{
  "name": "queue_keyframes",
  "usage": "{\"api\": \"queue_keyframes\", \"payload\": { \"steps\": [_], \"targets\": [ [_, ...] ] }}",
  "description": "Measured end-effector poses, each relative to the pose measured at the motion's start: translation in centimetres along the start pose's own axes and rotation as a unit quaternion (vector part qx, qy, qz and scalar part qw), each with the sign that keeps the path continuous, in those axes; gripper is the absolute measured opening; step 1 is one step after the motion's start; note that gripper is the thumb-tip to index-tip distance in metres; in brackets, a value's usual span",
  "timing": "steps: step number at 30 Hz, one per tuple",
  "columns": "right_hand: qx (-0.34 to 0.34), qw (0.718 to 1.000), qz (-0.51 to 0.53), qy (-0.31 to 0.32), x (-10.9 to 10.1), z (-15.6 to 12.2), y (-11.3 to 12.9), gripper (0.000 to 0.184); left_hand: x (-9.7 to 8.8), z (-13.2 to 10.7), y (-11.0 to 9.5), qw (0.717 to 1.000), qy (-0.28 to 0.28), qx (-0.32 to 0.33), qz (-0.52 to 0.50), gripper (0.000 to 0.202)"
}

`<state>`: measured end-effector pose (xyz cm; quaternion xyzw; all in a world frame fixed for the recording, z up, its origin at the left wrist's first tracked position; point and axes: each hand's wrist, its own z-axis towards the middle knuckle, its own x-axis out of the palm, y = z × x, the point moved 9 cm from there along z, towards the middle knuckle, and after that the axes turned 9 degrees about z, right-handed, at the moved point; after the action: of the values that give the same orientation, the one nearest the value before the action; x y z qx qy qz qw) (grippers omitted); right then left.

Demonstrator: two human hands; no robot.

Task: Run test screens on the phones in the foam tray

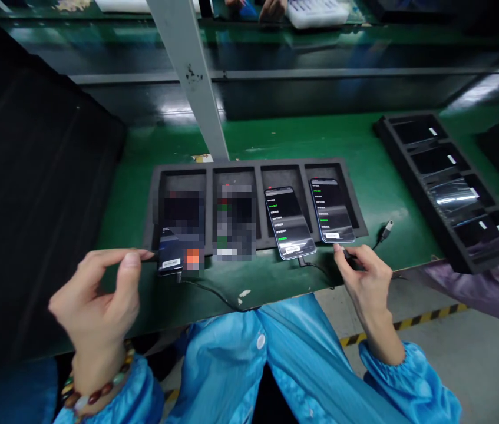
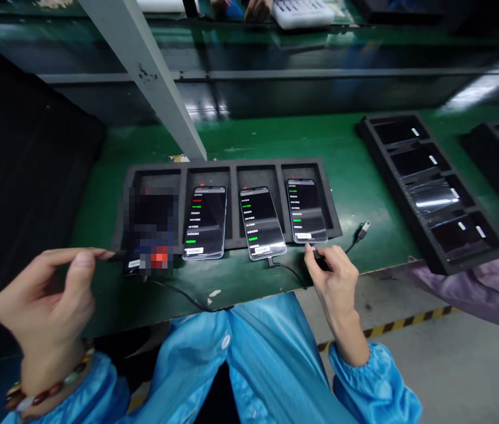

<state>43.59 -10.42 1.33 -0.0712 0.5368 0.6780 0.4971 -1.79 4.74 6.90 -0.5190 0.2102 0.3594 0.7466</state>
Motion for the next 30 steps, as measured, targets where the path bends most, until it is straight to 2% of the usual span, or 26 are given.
{"api": "queue_keyframes", "payload": {
  "steps": [2,4,7,10,13,16,18,20,25,28,30],
  "targets": [
    [-0.003,1.0,0.0,-0.011,-0.3,-0.5,1.0,0.027,-0.6,0.5,1.2,0.999,-0.005,-0.025,0.019,0.011],
    [0.0,1.0,0.008,0.012,0.1,-1.2,2.4,0.024,-0.7,1.7,2.3,0.998,0.01,-0.04,0.037,0.013],
    [0.004,0.997,0.036,0.071,1.8,-2.4,4.8,0.026,1.0,5.4,3.7,0.996,0.064,-0.031,0.058,0.025],
    [-0.001,0.995,0.031,0.097,3.3,-3.1,6.3,0.034,5.3,10.6,4.9,0.986,0.131,-0.011,0.099,0.04],
    [-0.015,0.995,-0.002,0.095,3.9,-3.1,6.5,0.028,10.7,15.4,5.7,0.984,0.161,0.0,0.082,0.043],
    [-0.038,0.994,-0.032,0.096,4.2,-2.9,6.6,0.027,14.9,18.1,5.9,0.984,0.169,0.003,0.06,0.055],
    [-0.043,0.993,-0.041,0.102,4.6,-2.9,6.7,0.026,16.4,18.3,5.6,0.984,0.169,0.017,0.053,0.063],
    [-0.039,0.994,-0.033,0.1,5.1,-2.8,7.0,0.024,16.7,17.6,5.2,0.984,0.168,0.04,0.047,0.067],
    [-0.012,0.996,0.022,0.086,5.5,-2.8,7.4,0.028,15.4,14.9,4.7,0.984,0.157,0.075,0.037,0.07],
    [0.021,0.988,0.053,0.141,3.6,-3.4,7.4,0.035,14.7,13.7,4.5,0.985,0.152,0.078,0.035,0.071],
    [0.038,0.981,0.055,0.183,1.0,-3.3,7.3,0.043,14.3,13.1,4.5,0.985,0.151,0.075,0.033,0.07]
  ]
}}
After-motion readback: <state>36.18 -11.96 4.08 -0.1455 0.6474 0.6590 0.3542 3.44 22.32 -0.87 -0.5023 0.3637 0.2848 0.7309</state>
